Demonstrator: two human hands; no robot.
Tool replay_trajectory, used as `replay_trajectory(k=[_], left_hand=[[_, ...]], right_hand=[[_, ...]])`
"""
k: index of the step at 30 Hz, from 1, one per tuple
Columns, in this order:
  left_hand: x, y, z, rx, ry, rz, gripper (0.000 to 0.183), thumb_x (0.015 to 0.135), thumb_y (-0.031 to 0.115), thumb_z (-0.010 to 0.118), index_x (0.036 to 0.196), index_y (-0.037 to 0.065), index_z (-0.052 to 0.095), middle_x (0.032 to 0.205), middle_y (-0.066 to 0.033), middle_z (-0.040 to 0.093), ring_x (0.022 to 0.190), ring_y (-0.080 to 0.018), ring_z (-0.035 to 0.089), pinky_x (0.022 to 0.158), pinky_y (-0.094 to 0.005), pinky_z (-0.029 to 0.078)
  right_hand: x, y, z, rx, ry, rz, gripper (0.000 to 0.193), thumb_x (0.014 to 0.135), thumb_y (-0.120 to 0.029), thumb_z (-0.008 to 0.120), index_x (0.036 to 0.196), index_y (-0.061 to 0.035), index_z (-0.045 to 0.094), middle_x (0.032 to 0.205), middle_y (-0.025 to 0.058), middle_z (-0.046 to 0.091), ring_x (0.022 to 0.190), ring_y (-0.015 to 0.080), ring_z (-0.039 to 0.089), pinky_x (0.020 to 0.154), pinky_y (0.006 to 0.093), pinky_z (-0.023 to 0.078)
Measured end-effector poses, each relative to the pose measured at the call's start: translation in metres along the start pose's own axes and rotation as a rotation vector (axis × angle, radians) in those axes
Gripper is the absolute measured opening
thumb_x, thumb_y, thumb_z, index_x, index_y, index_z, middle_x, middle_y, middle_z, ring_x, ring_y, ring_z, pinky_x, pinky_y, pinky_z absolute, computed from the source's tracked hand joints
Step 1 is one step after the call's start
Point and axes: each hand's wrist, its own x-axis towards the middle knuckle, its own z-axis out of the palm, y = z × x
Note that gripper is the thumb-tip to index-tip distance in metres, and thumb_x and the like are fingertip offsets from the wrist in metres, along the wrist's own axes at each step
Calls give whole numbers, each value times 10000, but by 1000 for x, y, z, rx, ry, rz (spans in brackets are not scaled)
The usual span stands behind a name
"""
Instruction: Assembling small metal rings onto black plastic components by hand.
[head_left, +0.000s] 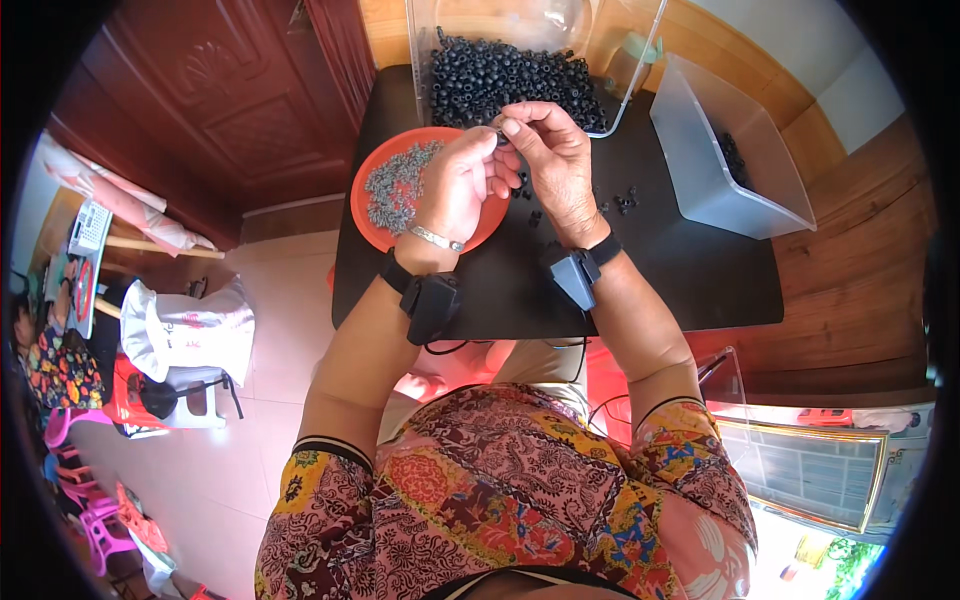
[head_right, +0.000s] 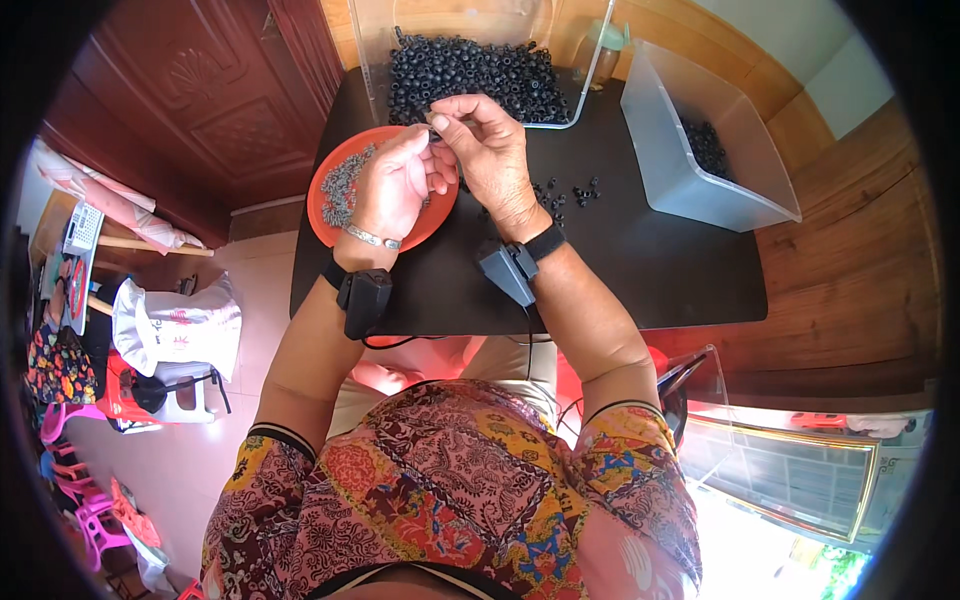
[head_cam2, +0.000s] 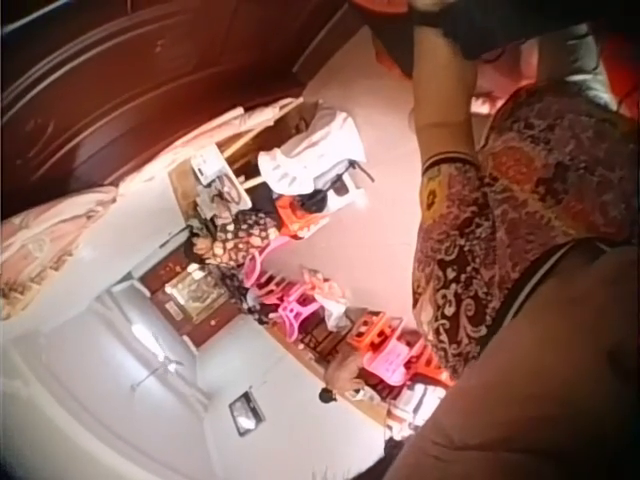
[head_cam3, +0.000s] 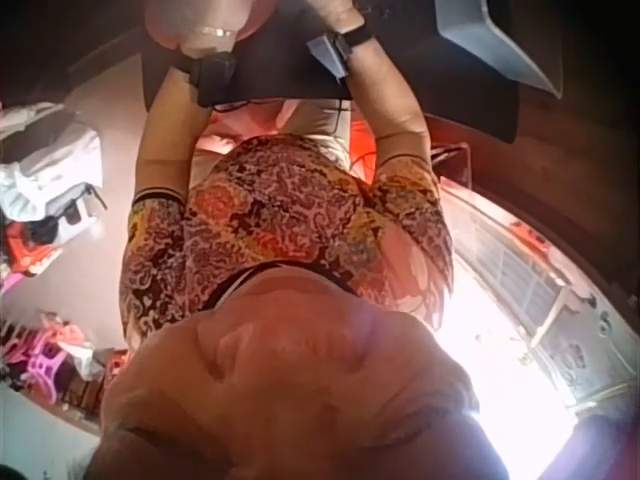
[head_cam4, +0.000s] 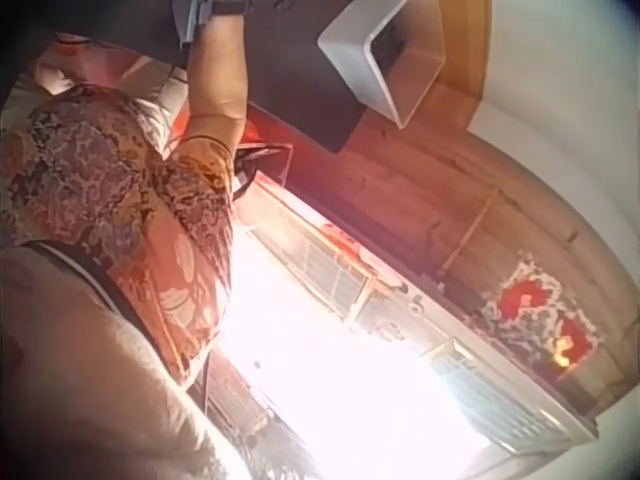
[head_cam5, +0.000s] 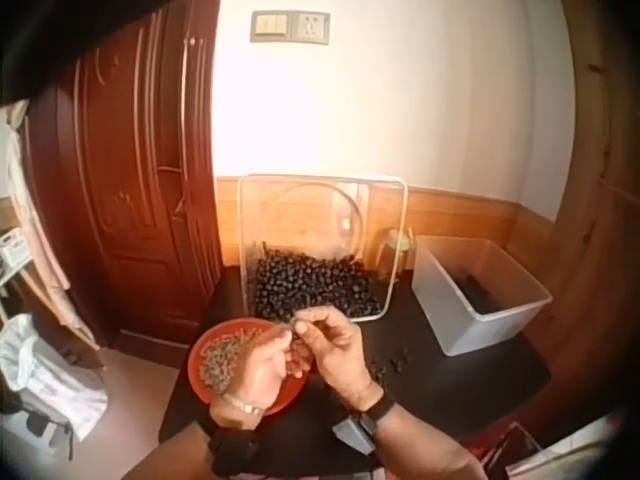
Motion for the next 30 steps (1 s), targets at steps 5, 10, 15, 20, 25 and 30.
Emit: replay_trajectory(k=[5, 10, 15, 20, 25, 30], left_hand=[[1, -4, -7, -89, 54, -25, 258, 902, 257, 488, 922, 17, 579, 796, -84, 607, 666, -187, 584, 581, -274, 435], [2, -4, -1, -61, 74, -16, 267, 900, 272, 493, 905, 19, 578, 795, -84, 604, 668, -190, 584, 578, -279, 435], [4, -4, -6, -78, 78, -7, 266, 906, 270, 488, 899, 19, 577, 799, -83, 606, 670, -190, 585, 577, -279, 437], [2, -3, -2, -19, 76, 12, 253, 906, 267, 493, 904, 27, 572, 802, -83, 607, 674, -186, 588, 578, -276, 439], [3, -6, -7, -42, 91, -5, 237, 904, 261, 505, 919, 32, 565, 803, -83, 609, 673, -188, 592, 576, -278, 445], [4, -8, -7, -158, 96, -38, 221, 909, 261, 514, 934, 52, 577, 819, -65, 631, 674, -168, 608, 582, -270, 470]], right_hand=[[-2, -3, 3, -56, -39, -7, 135, 876, -27, 622, 1011, -24, 620, 904, 30, 653, 778, 70, 599, 719, 216, 510], [0, 1, -1, -89, -21, -33, 137, 874, -31, 625, 1011, -23, 623, 882, 18, 652, 758, 65, 598, 715, 209, 512], [2, 6, 3, -85, 2, -131, 95, 873, -31, 625, 968, -25, 636, 802, 15, 645, 692, 41, 579, 600, 190, 507], [3, 9, 1, -150, 7, -135, 87, 867, -33, 633, 950, -19, 655, 827, 11, 653, 725, 54, 593, 660, 201, 519], [3, 10, -3, -164, -15, -139, 99, 862, -30, 636, 956, -9, 664, 852, 16, 648, 747, 69, 609, 679, 206, 522], [1, 2, -6, -318, -153, -306, 141, 821, -19, 661, 961, -2, 660, 963, 73, 614, 844, 126, 615, 737, 234, 513]])
